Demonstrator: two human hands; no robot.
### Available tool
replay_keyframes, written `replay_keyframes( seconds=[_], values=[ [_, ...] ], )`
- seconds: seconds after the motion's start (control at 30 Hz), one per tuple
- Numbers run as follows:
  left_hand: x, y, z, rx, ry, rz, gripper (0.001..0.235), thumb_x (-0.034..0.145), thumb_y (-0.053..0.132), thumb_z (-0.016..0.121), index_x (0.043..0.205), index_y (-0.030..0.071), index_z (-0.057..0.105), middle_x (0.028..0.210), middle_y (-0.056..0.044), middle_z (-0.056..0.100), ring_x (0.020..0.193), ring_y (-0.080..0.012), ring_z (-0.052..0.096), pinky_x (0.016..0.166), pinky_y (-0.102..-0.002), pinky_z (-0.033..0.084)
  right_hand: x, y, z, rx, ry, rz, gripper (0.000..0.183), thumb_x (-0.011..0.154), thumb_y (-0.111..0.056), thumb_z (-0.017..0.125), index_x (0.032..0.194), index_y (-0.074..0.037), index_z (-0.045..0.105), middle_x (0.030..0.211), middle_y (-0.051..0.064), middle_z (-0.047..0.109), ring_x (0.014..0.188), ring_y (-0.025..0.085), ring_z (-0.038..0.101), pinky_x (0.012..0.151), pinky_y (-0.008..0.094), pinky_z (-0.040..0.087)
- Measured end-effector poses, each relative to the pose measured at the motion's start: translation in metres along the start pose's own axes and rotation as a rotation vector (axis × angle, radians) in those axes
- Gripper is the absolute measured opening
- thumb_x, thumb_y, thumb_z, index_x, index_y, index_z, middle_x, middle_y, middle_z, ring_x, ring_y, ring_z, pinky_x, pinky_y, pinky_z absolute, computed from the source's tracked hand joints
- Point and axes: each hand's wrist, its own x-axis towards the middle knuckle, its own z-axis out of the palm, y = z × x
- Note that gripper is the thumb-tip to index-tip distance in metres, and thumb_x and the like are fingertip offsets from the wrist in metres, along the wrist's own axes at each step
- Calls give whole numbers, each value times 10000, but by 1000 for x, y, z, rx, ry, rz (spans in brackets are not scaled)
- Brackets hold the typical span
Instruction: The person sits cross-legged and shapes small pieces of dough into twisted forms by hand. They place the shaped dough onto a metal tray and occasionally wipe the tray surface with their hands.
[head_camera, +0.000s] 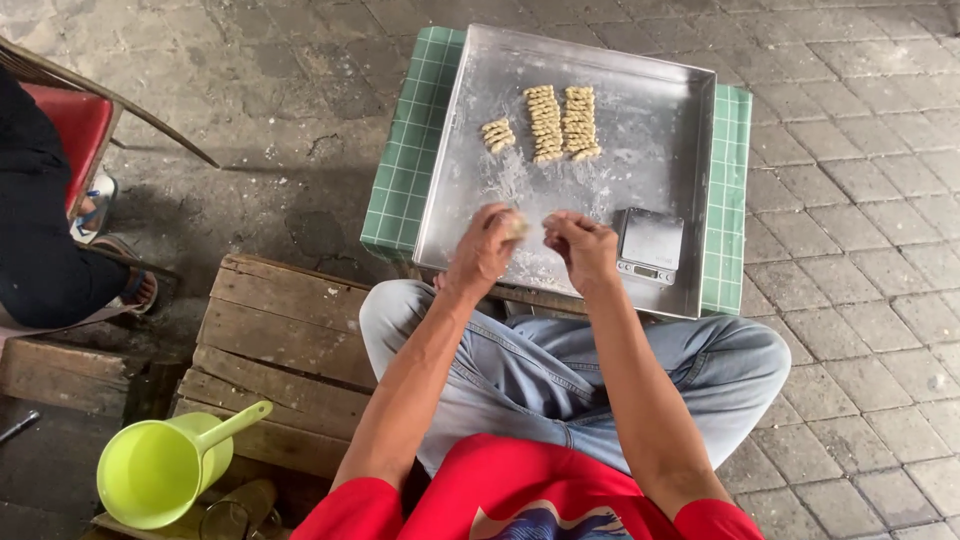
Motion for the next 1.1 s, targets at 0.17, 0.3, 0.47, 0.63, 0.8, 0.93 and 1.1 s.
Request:
replay_keyframes(
  seconds=[0.17,0.3,0.47,0.63,0.8,0.93,1.1],
  values=[
    [-7,-46,-19,217,117,-275,356,857,18,748,1179,81,610,1182,-143,571,1063,-385,640,874,-500,582,20,-25,-65,-236,54,-197,183,851,-53,812,999,42,762,756,138,717,661,177,719,688,325,638],
    [-12,-77,-11,448,86,-401,323,862,-2,747,1166,-7,640,1189,-182,558,1099,-404,601,924,-493,538,35,-50,-111,-779,146,-360,245,799,-127,863,1039,-104,820,905,147,754,830,274,767,735,369,610],
    [6,7,-33,515,4,-335,406,881,80,740,1260,40,600,1284,-160,522,1258,-383,522,1010,-543,481,68,-35,-149,-1050,201,-537,130,807,-107,849,927,-134,808,884,78,757,826,291,760,773,399,597],
    [-11,28,1,156,86,-120,363,886,60,740,1242,48,671,1217,-172,610,1140,-392,628,957,-467,545,71,-9,-164,-1284,126,-677,88,813,-133,848,886,-142,800,817,84,727,766,350,734,751,461,608],
    [-17,34,45,-473,-126,-543,452,908,365,832,1265,111,720,1179,-166,734,1009,-283,759,752,-347,665,-3,-15,-99,-654,-155,-334,174,822,-39,796,983,-103,813,918,126,780,806,197,736,799,336,603],
    [-18,49,49,-413,-209,-550,452,923,379,802,1262,90,722,957,-174,780,905,-322,768,716,-454,647,14,43,-107,-598,-223,-371,194,784,53,787,933,-65,826,846,170,777,782,256,763,725,375,604],
    [-21,42,49,-690,-180,-650,368,975,271,791,1210,-4,723,1047,-220,758,993,-330,753,804,-461,655,-4,34,-88,-400,-218,-293,197,771,87,826,948,-1,821,856,178,781,752,185,735,724,349,623]
  ],
)
